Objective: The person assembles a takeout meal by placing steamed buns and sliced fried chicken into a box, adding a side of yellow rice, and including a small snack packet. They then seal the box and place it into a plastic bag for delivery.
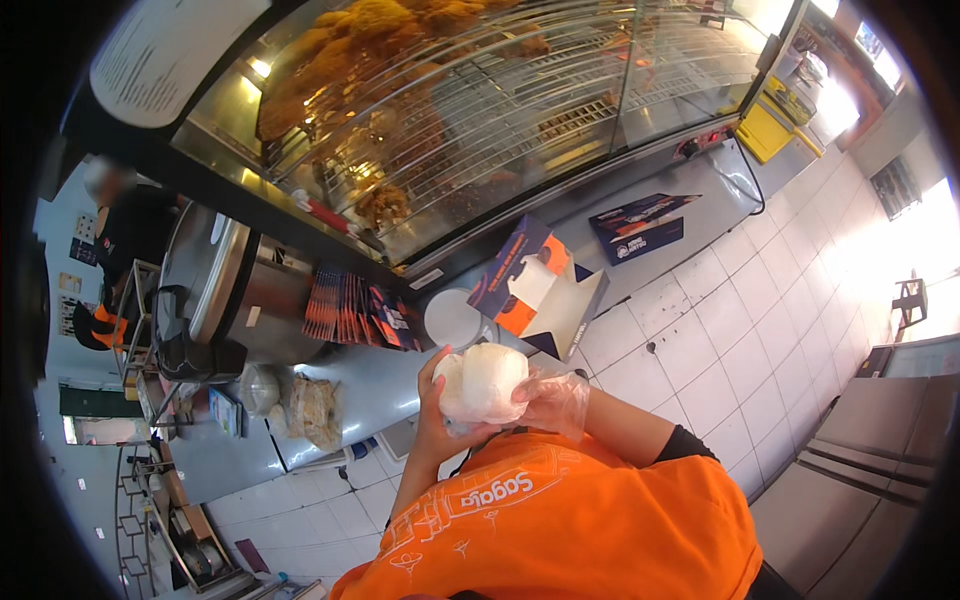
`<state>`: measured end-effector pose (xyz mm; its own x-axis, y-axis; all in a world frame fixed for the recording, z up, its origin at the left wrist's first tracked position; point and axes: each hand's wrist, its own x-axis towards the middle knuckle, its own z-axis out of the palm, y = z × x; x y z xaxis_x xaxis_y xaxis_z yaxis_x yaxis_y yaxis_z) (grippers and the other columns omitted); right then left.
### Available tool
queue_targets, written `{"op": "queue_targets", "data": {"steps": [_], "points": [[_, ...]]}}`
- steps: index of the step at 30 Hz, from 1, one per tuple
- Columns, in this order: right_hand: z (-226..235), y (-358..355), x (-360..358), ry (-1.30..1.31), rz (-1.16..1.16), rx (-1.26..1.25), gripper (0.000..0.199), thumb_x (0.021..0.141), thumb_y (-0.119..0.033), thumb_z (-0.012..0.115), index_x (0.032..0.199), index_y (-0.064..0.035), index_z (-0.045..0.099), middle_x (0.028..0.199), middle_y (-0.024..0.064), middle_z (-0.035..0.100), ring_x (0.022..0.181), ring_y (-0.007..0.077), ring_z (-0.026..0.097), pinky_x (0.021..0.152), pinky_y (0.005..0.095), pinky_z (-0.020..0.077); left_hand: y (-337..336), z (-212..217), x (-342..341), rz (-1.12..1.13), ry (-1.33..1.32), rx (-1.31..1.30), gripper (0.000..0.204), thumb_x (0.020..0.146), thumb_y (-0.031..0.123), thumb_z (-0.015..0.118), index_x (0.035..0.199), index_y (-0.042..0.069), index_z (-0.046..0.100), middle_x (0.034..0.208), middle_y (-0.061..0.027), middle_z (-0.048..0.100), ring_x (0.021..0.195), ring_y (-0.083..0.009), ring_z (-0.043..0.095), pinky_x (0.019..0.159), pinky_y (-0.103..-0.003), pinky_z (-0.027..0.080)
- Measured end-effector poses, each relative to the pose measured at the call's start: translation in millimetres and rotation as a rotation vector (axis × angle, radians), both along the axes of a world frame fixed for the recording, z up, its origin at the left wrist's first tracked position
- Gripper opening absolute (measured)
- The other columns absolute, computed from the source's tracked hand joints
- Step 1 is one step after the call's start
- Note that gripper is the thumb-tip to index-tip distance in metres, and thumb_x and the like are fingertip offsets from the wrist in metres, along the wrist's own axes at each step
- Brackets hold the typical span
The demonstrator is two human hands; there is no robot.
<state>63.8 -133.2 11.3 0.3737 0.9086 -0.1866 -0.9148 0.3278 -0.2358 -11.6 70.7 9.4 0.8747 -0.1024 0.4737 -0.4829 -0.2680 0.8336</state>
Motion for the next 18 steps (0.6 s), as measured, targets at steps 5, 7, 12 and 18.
{"op": "queue_targets", "data": {"steps": [5, 7, 12, 18], "points": [[-8, -48, 29, -0.121, -0.031, -0.063, 0.089, 0.067, -0.02, 0.085, 0.143, -0.0085, 0.04, 0.137, 0.0132, 0.052, 0.13, 0.0284, 0.048, 0.11, 0.0412, 0.0394, -41, -31, -1, 0.104, 0.183, -0.325, 0.12, 0.065, 0.024, 0.092, 0.152, 0.019, 0.01, 0.141, -0.0206, 0.041, 0.131, -0.0328, 0.043, 0.103, -0.046, 0.045], [-15, -57, 47, -0.359, -0.097, -0.319, 0.09, 0.068, -0.024, 0.086, 0.143, -0.0074, 0.04, 0.137, 0.0135, 0.052, 0.129, 0.0282, 0.049, 0.108, 0.04, 0.0406, -56, -36, -3, 0.349, 0.296, -0.553, 0.12, 0.065, 0.014, 0.09, 0.152, 0.021, 0.007, 0.141, -0.0196, 0.04, 0.13, -0.0319, 0.044, 0.104, -0.044, 0.045], [-25, -60, 91, -1.495, -0.103, -1.356, 0.075, 0.077, -0.045, 0.075, 0.134, -0.0046, 0.049, 0.113, 0.02, 0.065, 0.111, 0.0334, 0.061, 0.093, 0.0415, 0.0507, -63, -33, -6, 0.54, 0.345, -0.713, 0.128, 0.064, 0.006, 0.089, 0.152, 0.025, -0.002, 0.138, -0.018, 0.043, 0.127, -0.0299, 0.046, 0.104, -0.044, 0.047], [-23, -59, 95, -1.812, 0.175, -1.379, 0.059, 0.083, -0.049, 0.066, 0.127, -0.0111, 0.057, 0.112, 0.0166, 0.067, 0.113, 0.0332, 0.061, 0.093, 0.0408, 0.0505, -78, -47, -3, 0.28, 0.41, -0.547, 0.123, 0.066, 0.002, 0.086, 0.152, 0.027, 0.002, 0.138, -0.0183, 0.042, 0.127, -0.0292, 0.048, 0.105, -0.045, 0.047]]}}
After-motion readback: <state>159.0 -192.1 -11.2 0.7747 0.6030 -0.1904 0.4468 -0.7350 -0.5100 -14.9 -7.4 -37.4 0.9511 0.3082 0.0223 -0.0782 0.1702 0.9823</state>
